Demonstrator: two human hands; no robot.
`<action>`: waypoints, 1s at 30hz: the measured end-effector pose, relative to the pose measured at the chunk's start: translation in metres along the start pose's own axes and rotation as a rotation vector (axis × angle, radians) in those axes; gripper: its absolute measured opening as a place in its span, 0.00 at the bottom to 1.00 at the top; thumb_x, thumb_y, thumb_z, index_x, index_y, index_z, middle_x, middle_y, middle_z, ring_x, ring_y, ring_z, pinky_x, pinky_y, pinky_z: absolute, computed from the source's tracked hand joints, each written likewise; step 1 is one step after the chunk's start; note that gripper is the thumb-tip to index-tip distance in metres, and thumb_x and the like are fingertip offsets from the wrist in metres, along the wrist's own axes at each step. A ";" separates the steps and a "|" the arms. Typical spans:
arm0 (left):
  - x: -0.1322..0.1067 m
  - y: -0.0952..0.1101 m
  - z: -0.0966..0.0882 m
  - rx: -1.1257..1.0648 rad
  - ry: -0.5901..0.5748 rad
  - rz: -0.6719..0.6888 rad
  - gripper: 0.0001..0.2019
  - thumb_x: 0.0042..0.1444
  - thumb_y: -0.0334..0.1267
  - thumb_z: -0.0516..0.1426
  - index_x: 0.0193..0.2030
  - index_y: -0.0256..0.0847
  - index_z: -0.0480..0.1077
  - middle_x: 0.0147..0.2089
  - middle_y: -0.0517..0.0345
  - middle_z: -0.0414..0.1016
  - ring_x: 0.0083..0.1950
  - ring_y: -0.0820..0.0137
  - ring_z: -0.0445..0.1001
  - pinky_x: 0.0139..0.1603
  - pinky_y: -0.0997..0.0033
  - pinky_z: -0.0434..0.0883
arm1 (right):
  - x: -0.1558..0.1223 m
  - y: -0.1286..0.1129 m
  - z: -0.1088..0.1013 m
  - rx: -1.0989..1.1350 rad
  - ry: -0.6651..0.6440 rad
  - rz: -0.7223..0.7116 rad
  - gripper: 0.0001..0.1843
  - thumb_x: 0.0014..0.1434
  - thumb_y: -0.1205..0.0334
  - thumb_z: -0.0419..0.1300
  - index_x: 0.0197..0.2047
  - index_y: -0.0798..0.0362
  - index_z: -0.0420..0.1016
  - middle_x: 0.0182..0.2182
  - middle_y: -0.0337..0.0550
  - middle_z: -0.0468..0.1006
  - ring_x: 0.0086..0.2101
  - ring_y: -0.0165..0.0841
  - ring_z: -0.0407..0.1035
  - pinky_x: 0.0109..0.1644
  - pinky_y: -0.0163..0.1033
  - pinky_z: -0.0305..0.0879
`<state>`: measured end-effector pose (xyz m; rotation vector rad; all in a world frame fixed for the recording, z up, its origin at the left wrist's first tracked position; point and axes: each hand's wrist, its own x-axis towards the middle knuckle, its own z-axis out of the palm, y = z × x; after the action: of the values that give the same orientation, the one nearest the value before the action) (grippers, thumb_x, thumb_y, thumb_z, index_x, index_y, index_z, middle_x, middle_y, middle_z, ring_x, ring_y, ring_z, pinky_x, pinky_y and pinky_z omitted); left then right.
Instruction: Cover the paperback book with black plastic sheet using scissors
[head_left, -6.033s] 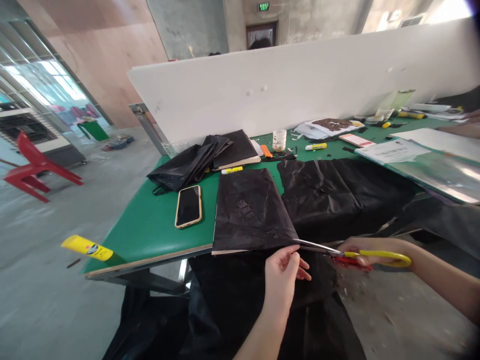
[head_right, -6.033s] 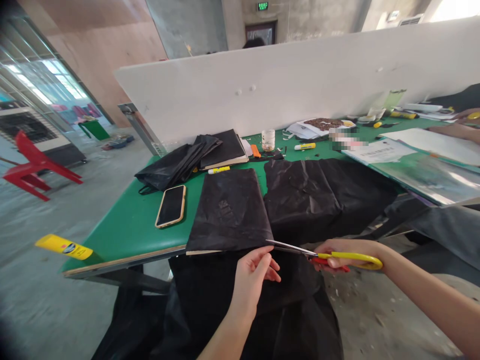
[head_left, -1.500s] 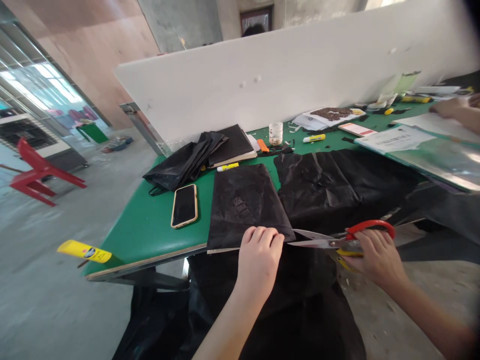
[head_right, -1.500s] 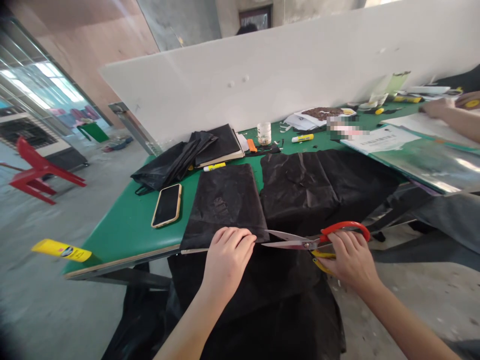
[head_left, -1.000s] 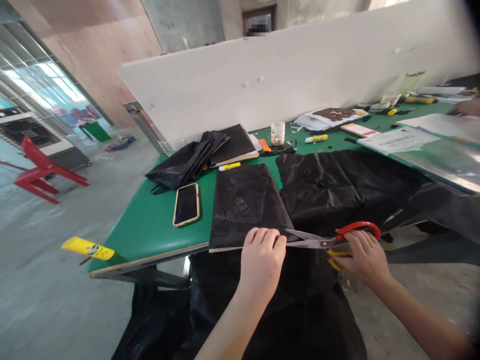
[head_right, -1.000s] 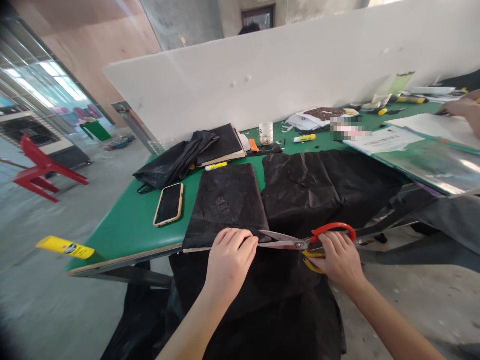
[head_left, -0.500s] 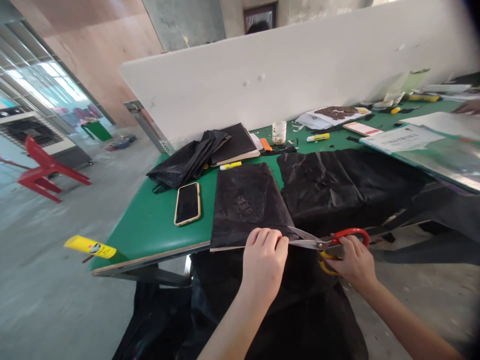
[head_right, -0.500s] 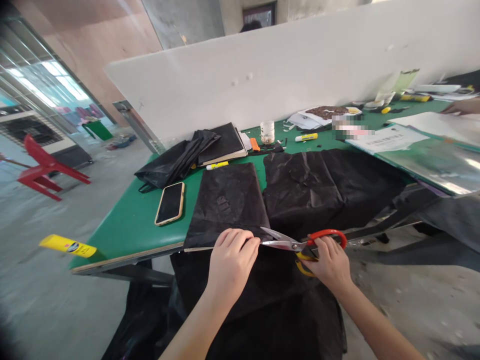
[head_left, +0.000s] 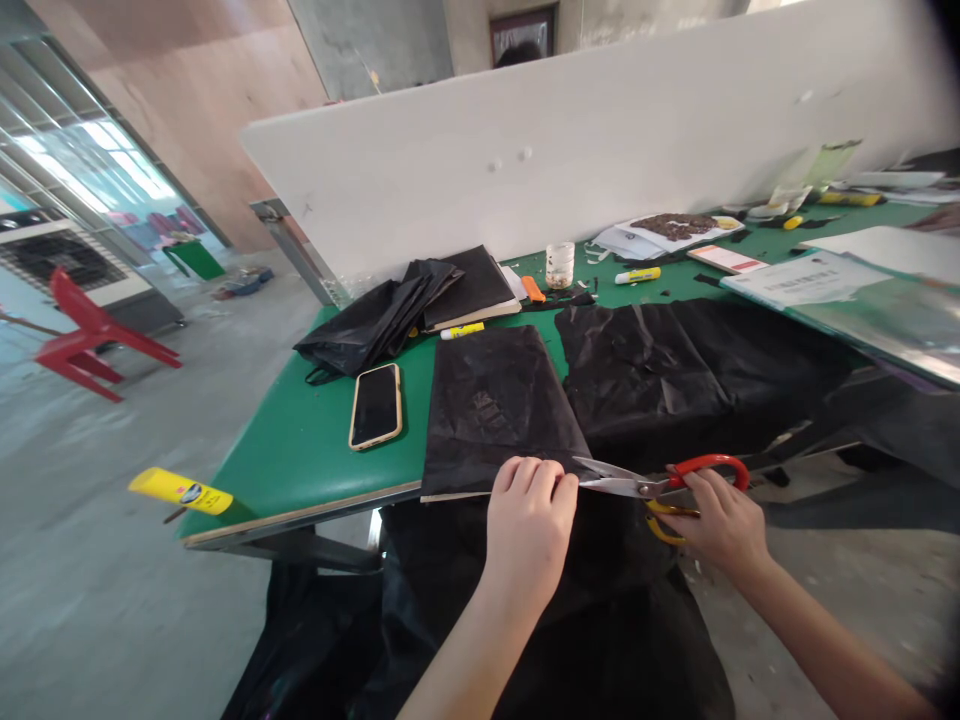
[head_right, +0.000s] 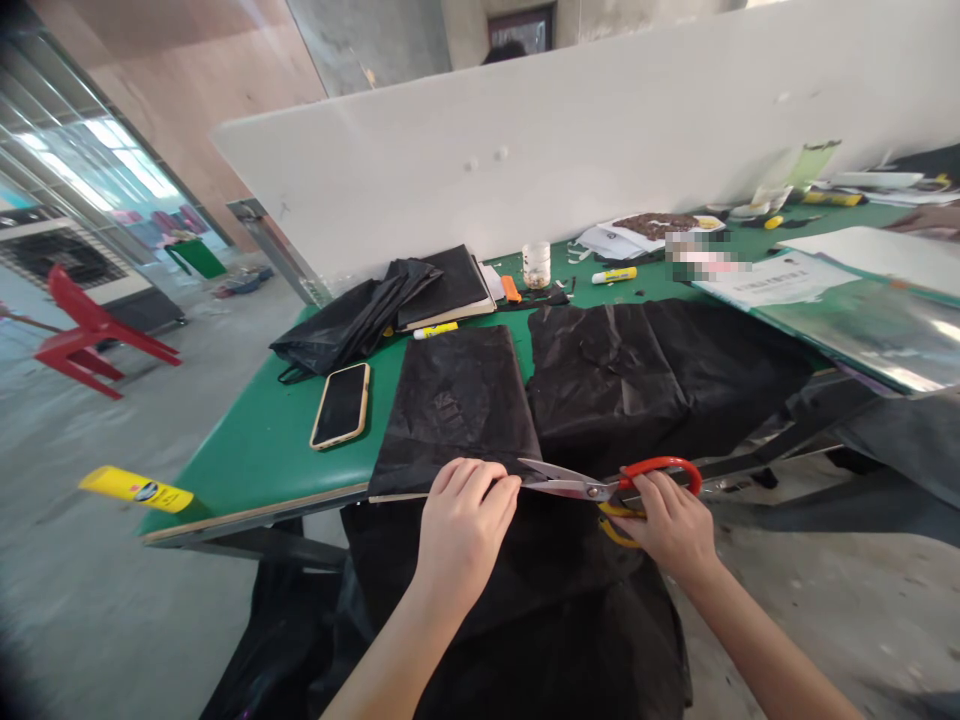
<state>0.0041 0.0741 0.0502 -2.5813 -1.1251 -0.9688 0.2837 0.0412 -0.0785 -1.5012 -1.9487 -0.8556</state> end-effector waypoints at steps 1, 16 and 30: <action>0.000 0.000 0.000 0.000 0.002 -0.004 0.08 0.55 0.24 0.54 0.37 0.39 0.72 0.35 0.57 0.72 0.38 0.69 0.70 0.46 0.62 0.67 | -0.001 0.002 0.000 -0.005 -0.005 -0.007 0.19 0.51 0.51 0.61 0.41 0.56 0.68 0.34 0.46 0.74 0.33 0.34 0.70 0.34 0.36 0.64; -0.003 0.003 0.000 0.001 0.018 -0.025 0.07 0.55 0.25 0.55 0.35 0.39 0.71 0.34 0.58 0.72 0.37 0.71 0.70 0.46 0.64 0.66 | -0.002 0.010 0.000 0.002 0.020 -0.048 0.18 0.51 0.52 0.63 0.40 0.57 0.70 0.35 0.46 0.76 0.34 0.33 0.70 0.34 0.35 0.62; -0.044 0.018 -0.018 -0.142 0.101 -0.105 0.07 0.52 0.25 0.58 0.35 0.40 0.70 0.32 0.59 0.73 0.33 0.72 0.71 0.41 0.66 0.68 | -0.001 0.022 0.004 0.016 0.049 -0.097 0.18 0.52 0.54 0.63 0.42 0.55 0.70 0.34 0.44 0.77 0.32 0.32 0.71 0.36 0.35 0.62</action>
<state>-0.0147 0.0277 0.0389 -2.5692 -1.2168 -1.2308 0.3050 0.0478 -0.0786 -1.3729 -2.0017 -0.9076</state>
